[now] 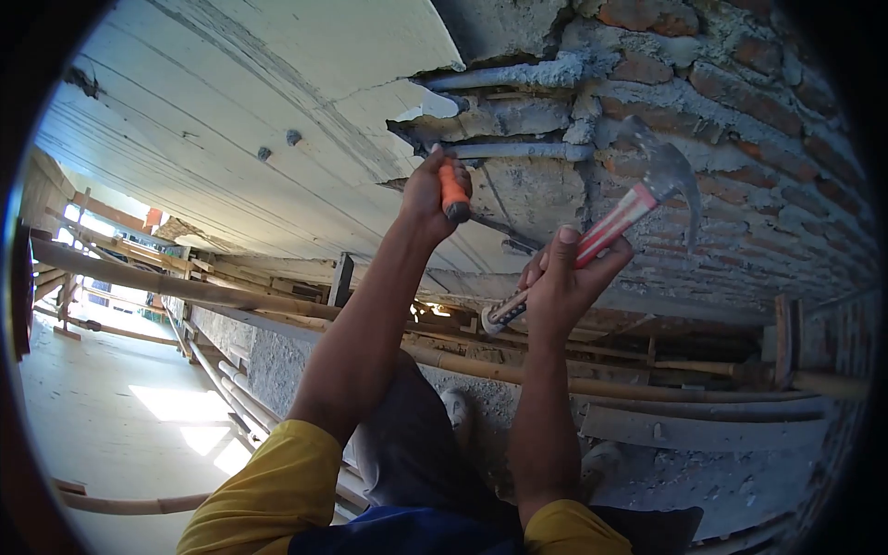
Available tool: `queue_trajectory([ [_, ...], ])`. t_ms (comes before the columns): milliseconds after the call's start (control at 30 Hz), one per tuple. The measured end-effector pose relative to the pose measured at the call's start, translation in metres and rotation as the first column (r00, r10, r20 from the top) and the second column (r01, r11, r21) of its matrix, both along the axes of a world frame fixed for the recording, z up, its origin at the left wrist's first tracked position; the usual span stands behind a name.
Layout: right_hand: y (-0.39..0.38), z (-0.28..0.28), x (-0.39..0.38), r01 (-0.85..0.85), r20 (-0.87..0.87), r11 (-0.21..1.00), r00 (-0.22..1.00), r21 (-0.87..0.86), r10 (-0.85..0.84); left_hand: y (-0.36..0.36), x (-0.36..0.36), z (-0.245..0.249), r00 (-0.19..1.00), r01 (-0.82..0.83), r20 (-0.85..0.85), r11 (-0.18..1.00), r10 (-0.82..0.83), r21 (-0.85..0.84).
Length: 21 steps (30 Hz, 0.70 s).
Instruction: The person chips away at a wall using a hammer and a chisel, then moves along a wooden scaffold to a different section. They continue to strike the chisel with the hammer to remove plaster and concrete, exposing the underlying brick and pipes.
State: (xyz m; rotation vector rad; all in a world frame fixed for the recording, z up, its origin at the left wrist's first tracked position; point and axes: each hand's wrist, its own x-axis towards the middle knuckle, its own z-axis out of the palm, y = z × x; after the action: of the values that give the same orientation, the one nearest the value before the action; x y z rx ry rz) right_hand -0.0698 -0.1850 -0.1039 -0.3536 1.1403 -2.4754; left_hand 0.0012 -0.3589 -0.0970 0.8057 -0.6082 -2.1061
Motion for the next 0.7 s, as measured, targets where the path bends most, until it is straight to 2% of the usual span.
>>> queue_trajectory([
  [67, 0.008, 0.005, 0.001, 0.01, -0.021, 1.0, 1.0, 0.024, -0.009, -0.008, -0.002, -0.009, 0.994, -0.106, 0.025, 0.994, 0.107, -0.023],
  [167, 0.013, 0.01, 0.002, 0.043, -0.036, 0.999, 0.998, 0.015, -0.043, 0.028, -0.022, 0.007, 0.924, -0.379, 0.114, 0.915, 0.365, 0.138],
  [267, 0.017, 0.011, 0.001, 0.069, -0.042, 0.998, 0.997, 0.001, -0.069, 0.028, -0.01, -0.002, 0.972, -0.221, 0.114, 0.965, 0.206, 0.143],
  [467, 0.021, 0.02, -0.008, 0.128, -0.038, 0.99, 0.991, -0.061, -0.131, 0.019, -0.006, -0.001, 0.983, -0.168, 0.101, 0.968, 0.151, 0.189],
  [567, 0.023, 0.027, -0.011, 0.141, -0.048, 0.988, 0.988, -0.067, -0.144, 0.025, -0.002, 0.003, 0.99, -0.061, 0.134, 0.992, 0.045, 0.111],
  [667, 0.022, 0.029, -0.01, 0.151, -0.036, 0.987, 0.988, -0.057, -0.153, 0.027, -0.008, 0.009, 0.949, -0.003, 0.311, 0.988, 0.053, -0.157],
  [700, 0.022, 0.029, -0.009, 0.156, -0.029, 0.986, 0.987, -0.053, -0.157, 0.023, -0.009, 0.008, 0.957, -0.088, 0.27, 0.994, 0.103, -0.066],
])
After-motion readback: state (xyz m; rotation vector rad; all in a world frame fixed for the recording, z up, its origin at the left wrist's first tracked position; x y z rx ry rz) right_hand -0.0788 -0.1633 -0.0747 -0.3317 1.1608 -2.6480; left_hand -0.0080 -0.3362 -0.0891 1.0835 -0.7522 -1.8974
